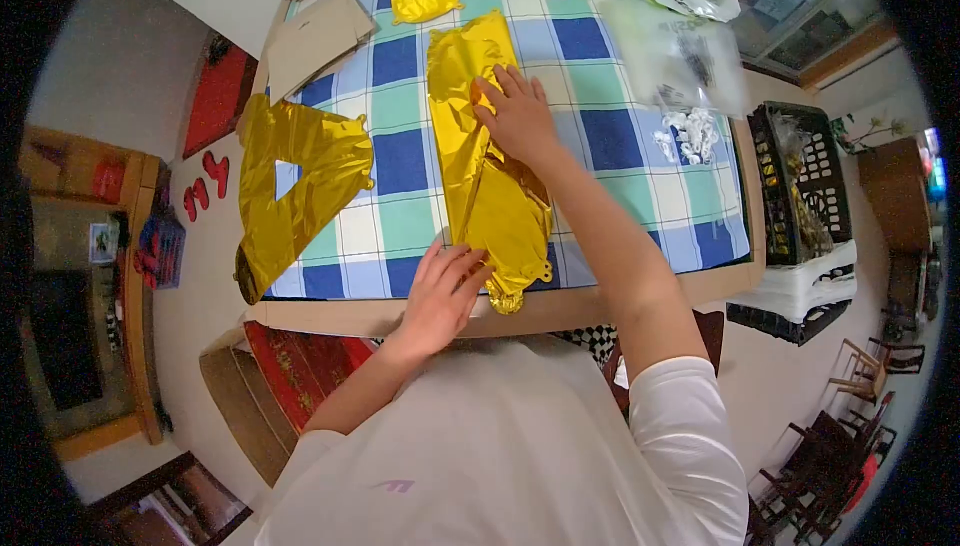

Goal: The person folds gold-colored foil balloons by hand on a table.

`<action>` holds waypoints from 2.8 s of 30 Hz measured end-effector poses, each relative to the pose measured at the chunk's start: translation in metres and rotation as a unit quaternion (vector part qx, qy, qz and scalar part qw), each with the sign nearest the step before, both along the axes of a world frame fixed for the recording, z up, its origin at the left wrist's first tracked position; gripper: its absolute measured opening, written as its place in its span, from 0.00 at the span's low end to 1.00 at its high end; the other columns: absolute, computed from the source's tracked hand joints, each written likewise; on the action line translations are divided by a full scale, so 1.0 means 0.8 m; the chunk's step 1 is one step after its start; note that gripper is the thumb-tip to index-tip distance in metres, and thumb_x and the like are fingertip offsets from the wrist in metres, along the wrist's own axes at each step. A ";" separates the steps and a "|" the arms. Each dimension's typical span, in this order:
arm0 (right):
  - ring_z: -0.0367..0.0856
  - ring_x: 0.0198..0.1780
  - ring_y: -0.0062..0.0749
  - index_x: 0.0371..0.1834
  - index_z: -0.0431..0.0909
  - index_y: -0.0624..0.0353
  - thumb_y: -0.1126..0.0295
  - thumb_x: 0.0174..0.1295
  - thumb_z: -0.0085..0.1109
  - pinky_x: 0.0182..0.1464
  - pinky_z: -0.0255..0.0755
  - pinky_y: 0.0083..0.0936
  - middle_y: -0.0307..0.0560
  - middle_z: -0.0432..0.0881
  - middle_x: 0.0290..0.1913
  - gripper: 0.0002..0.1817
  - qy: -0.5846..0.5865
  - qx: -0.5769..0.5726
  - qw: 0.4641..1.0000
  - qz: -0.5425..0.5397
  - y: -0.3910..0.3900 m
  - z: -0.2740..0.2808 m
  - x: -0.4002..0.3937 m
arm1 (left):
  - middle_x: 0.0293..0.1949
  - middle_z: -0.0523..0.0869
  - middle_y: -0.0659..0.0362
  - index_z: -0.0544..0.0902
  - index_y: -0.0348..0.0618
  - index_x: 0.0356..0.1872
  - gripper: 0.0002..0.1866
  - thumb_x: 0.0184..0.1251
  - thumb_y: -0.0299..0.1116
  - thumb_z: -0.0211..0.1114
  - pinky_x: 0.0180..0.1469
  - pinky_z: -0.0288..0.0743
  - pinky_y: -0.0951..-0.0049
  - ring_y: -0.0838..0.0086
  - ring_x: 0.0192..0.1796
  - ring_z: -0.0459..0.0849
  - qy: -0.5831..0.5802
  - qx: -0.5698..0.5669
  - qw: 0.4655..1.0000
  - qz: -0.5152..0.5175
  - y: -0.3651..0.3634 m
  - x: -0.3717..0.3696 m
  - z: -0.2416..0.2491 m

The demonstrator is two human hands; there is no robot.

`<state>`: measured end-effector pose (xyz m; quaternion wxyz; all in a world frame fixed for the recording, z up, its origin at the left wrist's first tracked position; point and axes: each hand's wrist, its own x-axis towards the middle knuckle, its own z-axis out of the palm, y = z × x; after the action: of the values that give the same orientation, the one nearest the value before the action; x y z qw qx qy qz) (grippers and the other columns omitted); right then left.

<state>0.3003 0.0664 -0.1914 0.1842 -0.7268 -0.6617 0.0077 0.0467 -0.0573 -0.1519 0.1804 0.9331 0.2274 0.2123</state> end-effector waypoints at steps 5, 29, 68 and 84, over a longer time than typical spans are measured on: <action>0.55 0.76 0.42 0.69 0.67 0.45 0.52 0.70 0.47 0.75 0.45 0.49 0.50 0.64 0.73 0.26 0.029 -0.008 1.000 0.006 0.005 0.002 0.007 | 0.48 0.82 0.56 0.84 0.42 0.41 0.13 0.51 0.25 0.67 0.64 0.66 0.49 0.59 0.55 0.76 -0.067 0.006 0.998 -0.005 0.003 0.008 0.002; 0.55 0.76 0.42 0.68 0.68 0.45 0.53 0.69 0.48 0.75 0.45 0.50 0.49 0.62 0.73 0.25 0.014 0.024 1.000 0.005 0.004 -0.010 0.004 | 0.55 0.76 0.50 0.79 0.43 0.52 0.25 0.47 0.24 0.67 0.58 0.66 0.55 0.53 0.59 0.72 -0.085 0.003 0.995 0.047 0.003 -0.003 0.008; 0.54 0.76 0.43 0.69 0.68 0.46 0.55 0.70 0.46 0.75 0.45 0.52 0.51 0.63 0.73 0.25 -0.006 0.034 0.999 0.004 0.003 -0.011 -0.001 | 0.69 0.67 0.50 0.79 0.48 0.58 0.19 0.66 0.32 0.60 0.69 0.51 0.45 0.50 0.71 0.61 -0.012 -0.017 0.978 0.207 0.052 0.010 -0.014; 0.55 0.76 0.42 0.69 0.68 0.46 0.55 0.70 0.46 0.75 0.45 0.50 0.49 0.63 0.72 0.25 -0.018 0.038 0.999 -0.002 0.002 -0.014 -0.002 | 0.75 0.57 0.48 0.68 0.52 0.70 0.38 0.59 0.48 0.69 0.72 0.36 0.37 0.52 0.78 0.48 0.117 -0.111 0.980 0.118 0.040 -0.020 0.010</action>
<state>0.2988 0.0678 -0.2023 0.1994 -0.7208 -0.6632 -0.0308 0.0308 -0.0257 -0.1439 0.2287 0.8924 0.3773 0.0945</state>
